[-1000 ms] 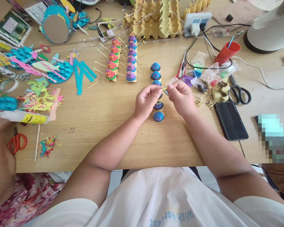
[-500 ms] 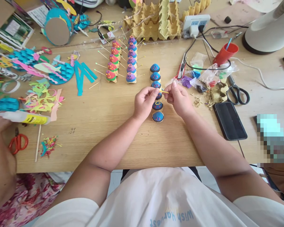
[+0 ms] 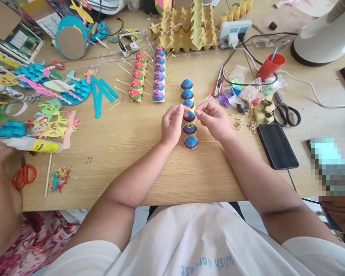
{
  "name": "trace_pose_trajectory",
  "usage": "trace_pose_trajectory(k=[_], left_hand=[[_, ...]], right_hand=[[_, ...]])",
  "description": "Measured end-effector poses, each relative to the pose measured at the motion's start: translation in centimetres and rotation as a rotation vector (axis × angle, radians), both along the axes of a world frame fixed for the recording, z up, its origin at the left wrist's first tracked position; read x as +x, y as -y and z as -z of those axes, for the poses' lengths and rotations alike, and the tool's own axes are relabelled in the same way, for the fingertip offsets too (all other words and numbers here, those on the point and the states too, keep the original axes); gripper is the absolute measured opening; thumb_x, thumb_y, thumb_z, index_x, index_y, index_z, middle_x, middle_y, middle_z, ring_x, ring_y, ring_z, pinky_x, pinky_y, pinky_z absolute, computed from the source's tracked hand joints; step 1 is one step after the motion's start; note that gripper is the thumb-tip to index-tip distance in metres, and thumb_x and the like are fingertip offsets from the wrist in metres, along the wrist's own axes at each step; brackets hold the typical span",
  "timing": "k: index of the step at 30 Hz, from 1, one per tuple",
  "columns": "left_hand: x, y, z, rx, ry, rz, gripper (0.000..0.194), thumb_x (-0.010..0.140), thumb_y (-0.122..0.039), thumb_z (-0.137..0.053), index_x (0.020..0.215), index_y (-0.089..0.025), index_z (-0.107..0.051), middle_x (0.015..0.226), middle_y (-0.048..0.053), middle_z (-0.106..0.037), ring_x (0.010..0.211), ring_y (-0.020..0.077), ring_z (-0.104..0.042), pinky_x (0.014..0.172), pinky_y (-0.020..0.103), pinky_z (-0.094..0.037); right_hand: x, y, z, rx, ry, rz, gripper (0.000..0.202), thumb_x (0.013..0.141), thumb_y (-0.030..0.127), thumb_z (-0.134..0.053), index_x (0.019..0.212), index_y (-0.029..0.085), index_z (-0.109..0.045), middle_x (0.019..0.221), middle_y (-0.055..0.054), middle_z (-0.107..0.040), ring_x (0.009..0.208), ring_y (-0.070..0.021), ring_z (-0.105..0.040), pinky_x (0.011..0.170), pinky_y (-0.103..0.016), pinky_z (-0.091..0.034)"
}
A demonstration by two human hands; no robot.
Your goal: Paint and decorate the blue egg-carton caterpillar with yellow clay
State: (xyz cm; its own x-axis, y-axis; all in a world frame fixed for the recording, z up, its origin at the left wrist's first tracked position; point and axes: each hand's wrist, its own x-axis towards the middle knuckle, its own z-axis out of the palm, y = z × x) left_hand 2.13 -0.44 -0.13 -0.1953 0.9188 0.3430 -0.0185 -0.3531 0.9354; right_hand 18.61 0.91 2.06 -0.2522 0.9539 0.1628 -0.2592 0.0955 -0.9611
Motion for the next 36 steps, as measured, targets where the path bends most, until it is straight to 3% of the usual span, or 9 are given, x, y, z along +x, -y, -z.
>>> trace_pose_trajectory(k=[10, 15, 21, 25, 28, 32, 36], left_hand=[[0.4, 0.0, 0.0, 0.010, 0.073, 0.009, 0.054, 0.083, -0.076, -0.084, 0.085, -0.023, -0.079, 0.083, 0.001, -0.078, 0.081, 0.0137, -0.071, 0.080, 0.029, -0.058], [0.4, 0.0, 0.1, 0.039, 0.102, 0.025, 0.046, 0.085, -0.069, -0.088, 0.088, -0.023, -0.081, 0.085, 0.001, -0.080, 0.082, 0.0133, -0.073, 0.081, 0.027, -0.059], [0.4, -0.3, 0.3, -0.021, 0.127, -0.042, 0.050, 0.082, -0.072, -0.087, 0.089, -0.023, -0.079, 0.086, 0.001, -0.077, 0.084, 0.0139, -0.072, 0.083, 0.028, -0.058], [0.4, -0.3, 0.2, -0.039, 0.136, -0.065, 0.049, 0.083, -0.070, -0.088, 0.086, -0.023, -0.077, 0.084, 0.001, -0.075, 0.085, 0.0144, -0.070, 0.084, 0.029, -0.058], [0.4, -0.3, 0.1, -0.052, 0.153, -0.052, 0.053, 0.078, -0.074, -0.090, 0.085, -0.023, -0.077, 0.083, 0.001, -0.074, 0.083, 0.0141, -0.069, 0.083, 0.029, -0.058], [0.5, -0.5, 0.1, -0.072, 0.204, -0.048, 0.059, 0.069, -0.079, -0.093, 0.082, -0.023, -0.077, 0.079, 0.000, -0.072, 0.079, 0.0135, -0.067, 0.080, 0.028, -0.059], [0.2, -1.0, 0.4, -0.110, 0.230, -0.072, 0.053, 0.077, -0.074, -0.091, 0.080, -0.024, -0.073, 0.075, -0.002, -0.069, 0.073, 0.0114, -0.064, 0.075, 0.026, -0.057]], right_hand=[[0.0, -0.2, 0.1, 0.088, 0.010, 0.001, 0.054, 0.072, 0.064, -0.100, 0.086, 0.023, -0.067, 0.078, 0.004, -0.067, 0.072, -0.0097, -0.060, 0.072, -0.026, -0.056], [0.1, -0.3, 0.5, 0.066, 0.021, -0.023, 0.056, 0.069, 0.065, -0.100, 0.091, 0.024, -0.069, 0.084, 0.002, -0.071, 0.079, -0.0114, -0.064, 0.075, -0.027, -0.056], [0.2, -0.4, 0.4, -0.058, 0.016, -0.069, 0.066, 0.060, 0.067, -0.104, 0.098, 0.024, -0.071, 0.082, 0.002, -0.070, 0.073, -0.0116, -0.058, 0.062, -0.026, -0.047], [0.3, -0.4, 0.4, -0.107, 0.016, -0.048, 0.063, 0.063, 0.070, -0.101, 0.086, 0.022, -0.068, 0.076, 0.003, -0.065, 0.060, -0.0070, -0.042, 0.049, -0.025, -0.028], [0.5, -0.4, 0.3, -0.108, 0.045, -0.039, 0.063, 0.068, 0.076, -0.095, 0.081, 0.022, -0.065, 0.071, 0.004, -0.059, 0.056, -0.0067, -0.035, 0.048, -0.026, -0.022], [0.8, -0.2, -0.1, 0.013, 0.210, 0.013, 0.069, 0.080, 0.089, -0.077, 0.072, 0.022, -0.061, 0.066, 0.002, -0.056, 0.059, -0.0094, -0.037, 0.053, -0.029, -0.025], [1.1, -0.1, -0.1, 0.152, 0.328, -0.063, 0.064, 0.069, 0.082, -0.091, 0.084, 0.024, -0.068, 0.063, 0.007, -0.045, 0.062, -0.0109, -0.035, 0.057, -0.030, -0.026]])
